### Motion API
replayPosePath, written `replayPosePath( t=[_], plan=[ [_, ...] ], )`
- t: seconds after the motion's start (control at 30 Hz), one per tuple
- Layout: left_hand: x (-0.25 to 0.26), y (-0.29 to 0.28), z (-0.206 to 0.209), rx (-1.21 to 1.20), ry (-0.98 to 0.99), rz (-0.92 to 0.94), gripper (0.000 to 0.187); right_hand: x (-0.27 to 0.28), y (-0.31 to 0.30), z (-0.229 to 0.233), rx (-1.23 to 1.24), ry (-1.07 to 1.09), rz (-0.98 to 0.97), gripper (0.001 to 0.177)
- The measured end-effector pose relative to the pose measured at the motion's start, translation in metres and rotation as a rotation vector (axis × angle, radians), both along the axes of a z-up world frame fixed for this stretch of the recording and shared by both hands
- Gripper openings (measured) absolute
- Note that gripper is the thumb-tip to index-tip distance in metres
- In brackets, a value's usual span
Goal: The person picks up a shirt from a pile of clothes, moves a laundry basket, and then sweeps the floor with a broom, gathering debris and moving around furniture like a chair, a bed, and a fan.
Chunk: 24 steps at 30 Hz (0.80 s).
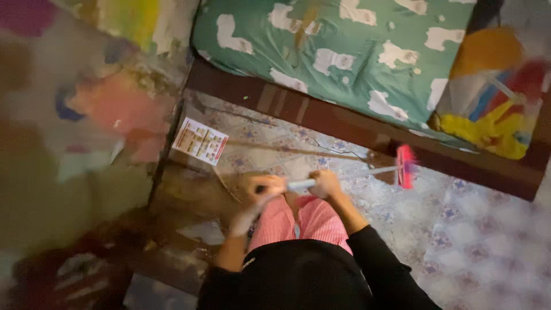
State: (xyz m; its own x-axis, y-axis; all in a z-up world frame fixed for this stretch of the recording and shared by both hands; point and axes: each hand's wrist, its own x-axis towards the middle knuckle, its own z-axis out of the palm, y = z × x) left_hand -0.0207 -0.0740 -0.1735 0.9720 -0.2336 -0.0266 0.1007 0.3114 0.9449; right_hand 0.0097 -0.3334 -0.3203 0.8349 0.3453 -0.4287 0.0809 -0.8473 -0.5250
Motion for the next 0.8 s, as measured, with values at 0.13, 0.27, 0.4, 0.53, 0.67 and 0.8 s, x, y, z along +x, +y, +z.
replayPosePath(
  t=[0.13,0.27,0.4,0.53,0.67,0.8],
  plan=[
    [0.035,0.064,0.148,0.02,-0.26,-0.025,0.019,0.03,0.072,0.098,0.426,-0.097,-0.102,0.036],
    [0.063,0.015,0.266,0.135,-0.565,-0.007,0.026,0.072,0.132,0.168,0.888,-0.39,0.147,0.03],
    [0.107,-0.05,0.269,0.591,-0.539,-0.242,0.018,0.117,0.096,0.145,1.014,-0.237,0.12,0.025],
    [0.135,-0.094,0.184,0.254,-0.321,-0.312,0.022,0.127,-0.002,0.055,0.718,-0.339,-0.02,0.019],
    [0.138,-0.238,0.03,0.33,-0.331,-0.448,0.009,0.07,-0.219,-0.025,0.254,-0.267,-0.279,0.024],
    [0.103,-0.339,-0.02,0.101,-0.092,-0.543,0.019,0.004,-0.351,-0.023,-0.008,-0.258,-0.35,0.013]
  ],
)
